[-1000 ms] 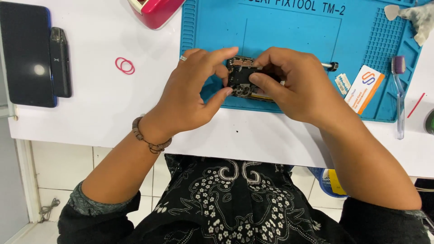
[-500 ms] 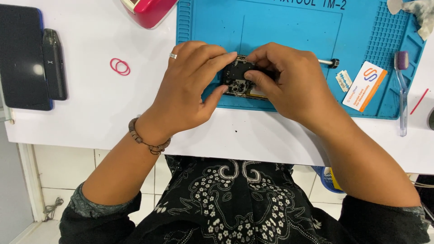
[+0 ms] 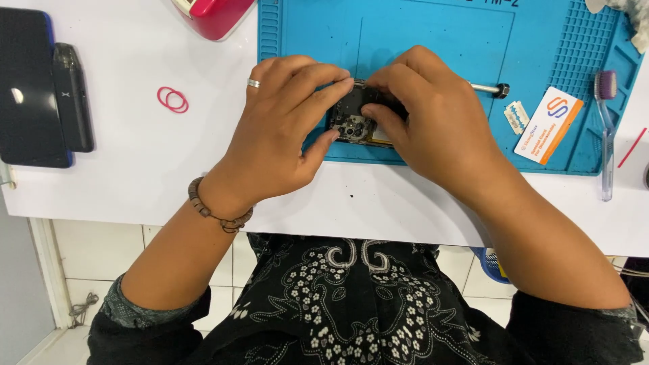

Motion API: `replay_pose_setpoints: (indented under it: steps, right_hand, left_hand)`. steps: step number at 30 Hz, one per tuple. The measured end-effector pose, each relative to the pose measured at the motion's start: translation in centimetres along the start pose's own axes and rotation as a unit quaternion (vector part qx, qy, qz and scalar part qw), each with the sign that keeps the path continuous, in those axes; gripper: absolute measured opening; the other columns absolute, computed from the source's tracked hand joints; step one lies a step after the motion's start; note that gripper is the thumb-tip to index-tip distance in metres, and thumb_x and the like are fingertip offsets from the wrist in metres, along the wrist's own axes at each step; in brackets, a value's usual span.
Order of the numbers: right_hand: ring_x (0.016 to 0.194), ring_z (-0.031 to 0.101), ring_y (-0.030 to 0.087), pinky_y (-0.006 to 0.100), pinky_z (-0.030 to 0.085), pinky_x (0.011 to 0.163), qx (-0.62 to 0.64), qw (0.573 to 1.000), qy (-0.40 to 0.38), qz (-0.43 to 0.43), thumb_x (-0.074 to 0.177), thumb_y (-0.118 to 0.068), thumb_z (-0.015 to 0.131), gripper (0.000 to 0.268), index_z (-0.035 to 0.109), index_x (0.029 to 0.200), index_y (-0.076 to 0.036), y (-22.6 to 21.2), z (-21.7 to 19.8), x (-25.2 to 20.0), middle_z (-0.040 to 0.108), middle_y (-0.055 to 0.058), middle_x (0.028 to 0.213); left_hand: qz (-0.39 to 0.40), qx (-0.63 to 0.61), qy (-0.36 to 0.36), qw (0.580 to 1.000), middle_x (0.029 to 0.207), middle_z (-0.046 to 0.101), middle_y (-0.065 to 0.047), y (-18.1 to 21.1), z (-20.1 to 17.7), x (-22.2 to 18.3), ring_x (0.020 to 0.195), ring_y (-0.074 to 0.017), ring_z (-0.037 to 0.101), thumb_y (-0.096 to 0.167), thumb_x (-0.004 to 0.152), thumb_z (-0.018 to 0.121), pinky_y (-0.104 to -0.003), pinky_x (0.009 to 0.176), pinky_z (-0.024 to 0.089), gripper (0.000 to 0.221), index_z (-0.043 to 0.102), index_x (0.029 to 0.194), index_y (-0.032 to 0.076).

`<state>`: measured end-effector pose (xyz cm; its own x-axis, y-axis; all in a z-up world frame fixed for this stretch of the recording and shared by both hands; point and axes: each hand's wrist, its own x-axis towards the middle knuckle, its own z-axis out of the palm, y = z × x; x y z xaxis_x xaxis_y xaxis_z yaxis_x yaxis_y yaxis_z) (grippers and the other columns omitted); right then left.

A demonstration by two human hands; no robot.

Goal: The person disassembles a smartphone on a blue anti-static mat, using a screwdriver to remove screws and a plastic pry tool to separate the back cover. They lift the battery and internal components, then reassemble the device by placing the back cover and securing it with screws.

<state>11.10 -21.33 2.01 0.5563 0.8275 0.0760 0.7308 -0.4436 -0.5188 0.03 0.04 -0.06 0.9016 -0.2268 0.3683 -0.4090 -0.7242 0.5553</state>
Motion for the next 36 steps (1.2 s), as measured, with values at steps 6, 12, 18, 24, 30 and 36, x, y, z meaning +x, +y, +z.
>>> replay_pose_setpoints:
  steps: [6,12,18,24,30,36]
  right_hand:
    - [0.091,0.062,0.034,0.046,0.050,0.064,-0.006,1.000,0.005,-0.024,0.097,-0.001,0.079,0.026,0.066,0.120,0.003,0.2,0.1,0.0,0.059,0.017,0.108]
    - [0.085,0.062,0.037,0.047,0.050,0.061,-0.017,0.999,0.014,-0.035,0.100,0.000,0.080,0.025,0.065,0.119,0.004,0.1,0.4,-0.2,0.057,0.019,0.109]
    - [0.080,0.058,0.036,0.046,0.046,0.057,-0.043,0.998,0.024,-0.040,0.103,-0.005,0.078,0.025,0.065,0.122,0.004,0.2,0.7,-0.4,0.056,0.018,0.107]
    - [0.080,0.057,0.036,0.045,0.047,0.058,-0.039,0.997,0.034,-0.050,0.104,-0.003,0.075,0.024,0.063,0.122,0.006,0.1,1.0,-0.7,0.055,0.020,0.107]
    - [0.080,0.054,0.034,0.044,0.045,0.059,-0.047,0.996,0.053,-0.052,0.101,0.001,0.078,0.023,0.062,0.116,0.004,0.2,1.6,-0.9,0.055,0.019,0.103]
    - [0.080,0.054,0.040,0.048,0.041,0.046,-0.109,0.991,0.057,-0.047,0.104,-0.004,0.075,0.023,0.059,0.116,0.007,-0.4,1.8,-0.9,0.052,0.021,0.105]
  left_hand:
    - [0.014,0.005,0.002,1.000,0.137,0.057,-0.013,-0.3,0.1,0.0,0.125,-0.0367,0.052,0.007,0.093,0.075,-0.054,0.098,0.038,0.047,0.056,0.136,0.000]
    - [0.016,0.016,-0.004,1.000,0.139,0.056,-0.015,0.0,-0.1,0.2,0.126,-0.0371,0.051,0.006,0.094,0.075,-0.056,0.102,0.041,0.043,0.060,0.133,-0.002]
    - [0.006,0.032,-0.006,0.999,0.138,0.059,-0.013,0.1,0.0,0.2,0.128,-0.0365,0.052,0.009,0.095,0.073,-0.055,0.105,0.040,0.039,0.064,0.131,-0.002]
    - [0.003,0.056,-0.017,0.998,0.138,0.059,-0.012,0.3,0.1,0.1,0.129,-0.0347,0.052,0.012,0.096,0.071,-0.054,0.106,0.040,0.037,0.066,0.130,-0.001]
    - [0.010,0.077,-0.015,0.997,0.138,0.058,-0.012,0.4,0.2,0.3,0.128,-0.0350,0.052,0.011,0.095,0.068,-0.055,0.108,0.041,0.037,0.066,0.130,-0.002]
    - [0.037,0.130,-0.035,0.990,0.134,0.059,-0.009,0.8,-0.3,0.3,0.128,-0.0329,0.050,0.012,0.096,0.072,-0.057,0.113,0.037,0.037,0.067,0.130,-0.003]
